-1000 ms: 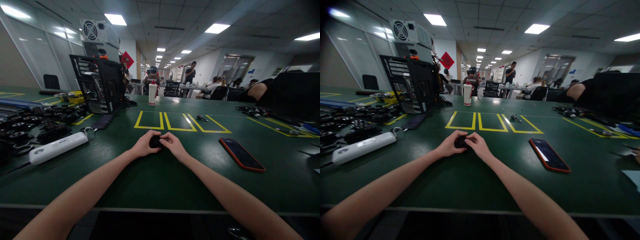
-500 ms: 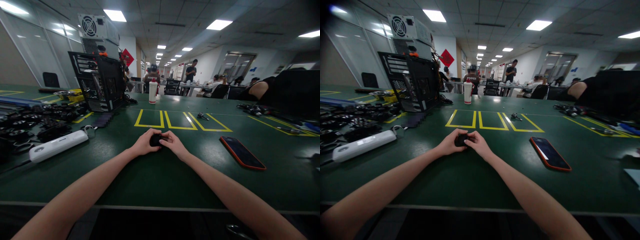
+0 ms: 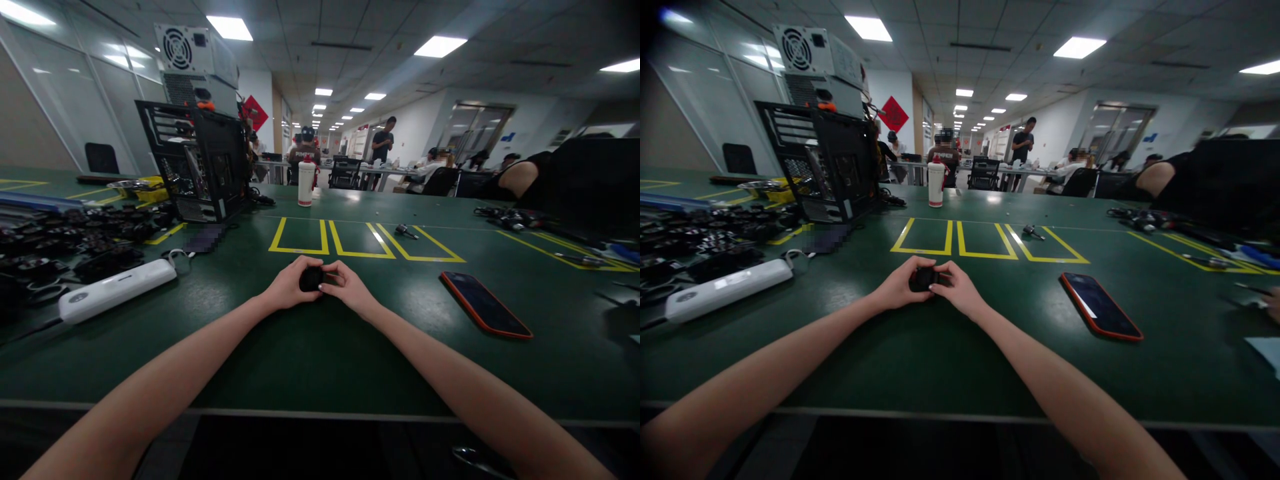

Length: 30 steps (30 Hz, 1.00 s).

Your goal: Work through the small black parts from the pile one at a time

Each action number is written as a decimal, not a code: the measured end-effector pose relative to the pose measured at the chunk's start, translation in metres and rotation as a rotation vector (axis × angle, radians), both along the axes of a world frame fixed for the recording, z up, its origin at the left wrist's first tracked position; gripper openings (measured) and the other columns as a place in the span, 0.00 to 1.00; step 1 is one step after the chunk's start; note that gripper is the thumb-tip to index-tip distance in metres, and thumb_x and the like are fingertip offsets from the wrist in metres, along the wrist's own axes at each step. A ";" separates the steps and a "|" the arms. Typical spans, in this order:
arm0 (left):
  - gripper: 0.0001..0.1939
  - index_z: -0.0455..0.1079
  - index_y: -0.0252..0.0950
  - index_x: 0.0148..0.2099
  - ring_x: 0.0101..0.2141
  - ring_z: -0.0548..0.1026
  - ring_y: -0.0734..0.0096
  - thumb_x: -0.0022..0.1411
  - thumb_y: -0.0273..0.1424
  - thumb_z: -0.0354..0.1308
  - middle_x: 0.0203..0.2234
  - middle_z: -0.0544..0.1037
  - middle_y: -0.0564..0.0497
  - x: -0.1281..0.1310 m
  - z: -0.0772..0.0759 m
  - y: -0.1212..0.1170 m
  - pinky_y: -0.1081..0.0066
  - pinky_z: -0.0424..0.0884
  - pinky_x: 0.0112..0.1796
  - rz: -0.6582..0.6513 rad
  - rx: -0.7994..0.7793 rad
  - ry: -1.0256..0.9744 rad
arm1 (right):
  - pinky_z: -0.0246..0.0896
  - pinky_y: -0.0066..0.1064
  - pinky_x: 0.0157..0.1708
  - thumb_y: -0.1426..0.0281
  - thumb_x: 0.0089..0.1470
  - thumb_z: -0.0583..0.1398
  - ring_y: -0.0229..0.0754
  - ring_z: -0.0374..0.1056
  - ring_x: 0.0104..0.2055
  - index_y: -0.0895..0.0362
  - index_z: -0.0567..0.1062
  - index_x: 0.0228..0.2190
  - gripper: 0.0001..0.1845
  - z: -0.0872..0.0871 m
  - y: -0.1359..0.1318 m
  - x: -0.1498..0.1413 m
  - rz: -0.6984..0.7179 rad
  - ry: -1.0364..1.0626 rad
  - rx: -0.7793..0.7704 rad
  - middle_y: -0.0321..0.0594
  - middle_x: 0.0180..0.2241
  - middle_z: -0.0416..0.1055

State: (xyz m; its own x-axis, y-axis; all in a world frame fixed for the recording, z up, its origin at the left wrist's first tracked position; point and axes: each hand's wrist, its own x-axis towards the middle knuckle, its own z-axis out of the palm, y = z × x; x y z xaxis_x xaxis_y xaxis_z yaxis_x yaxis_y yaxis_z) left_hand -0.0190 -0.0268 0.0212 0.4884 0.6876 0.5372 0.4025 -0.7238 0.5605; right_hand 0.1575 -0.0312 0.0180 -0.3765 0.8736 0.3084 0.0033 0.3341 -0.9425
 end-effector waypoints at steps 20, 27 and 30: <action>0.29 0.56 0.41 0.50 0.47 0.65 0.61 0.45 0.29 0.61 0.45 0.65 0.48 0.001 0.000 0.001 0.59 0.62 0.47 0.006 -0.008 0.001 | 0.60 0.35 0.44 0.66 0.44 0.60 0.38 0.65 0.39 0.56 0.67 0.32 0.11 -0.003 0.002 -0.001 -0.060 0.001 0.017 0.35 0.34 0.67; 0.29 0.56 0.41 0.50 0.47 0.65 0.61 0.45 0.28 0.61 0.46 0.65 0.48 0.000 0.001 0.001 0.59 0.62 0.47 -0.004 -0.015 0.004 | 0.60 0.36 0.42 0.63 0.44 0.59 0.39 0.65 0.39 0.57 0.67 0.36 0.16 -0.004 0.008 -0.001 -0.156 -0.037 -0.064 0.39 0.36 0.68; 0.29 0.57 0.41 0.50 0.47 0.65 0.62 0.45 0.29 0.61 0.45 0.65 0.48 0.000 0.000 0.001 0.60 0.62 0.46 -0.007 -0.007 -0.004 | 0.60 0.36 0.43 0.66 0.43 0.60 0.39 0.65 0.40 0.57 0.67 0.35 0.14 -0.001 0.004 0.000 -0.089 -0.023 -0.061 0.39 0.37 0.67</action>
State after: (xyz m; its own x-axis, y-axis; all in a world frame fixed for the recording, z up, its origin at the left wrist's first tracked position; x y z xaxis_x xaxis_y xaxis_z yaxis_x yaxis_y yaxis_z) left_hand -0.0189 -0.0260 0.0209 0.4907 0.6880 0.5346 0.3951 -0.7226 0.5673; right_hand 0.1576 -0.0270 0.0167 -0.3031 0.9209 0.2452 0.0526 0.2731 -0.9605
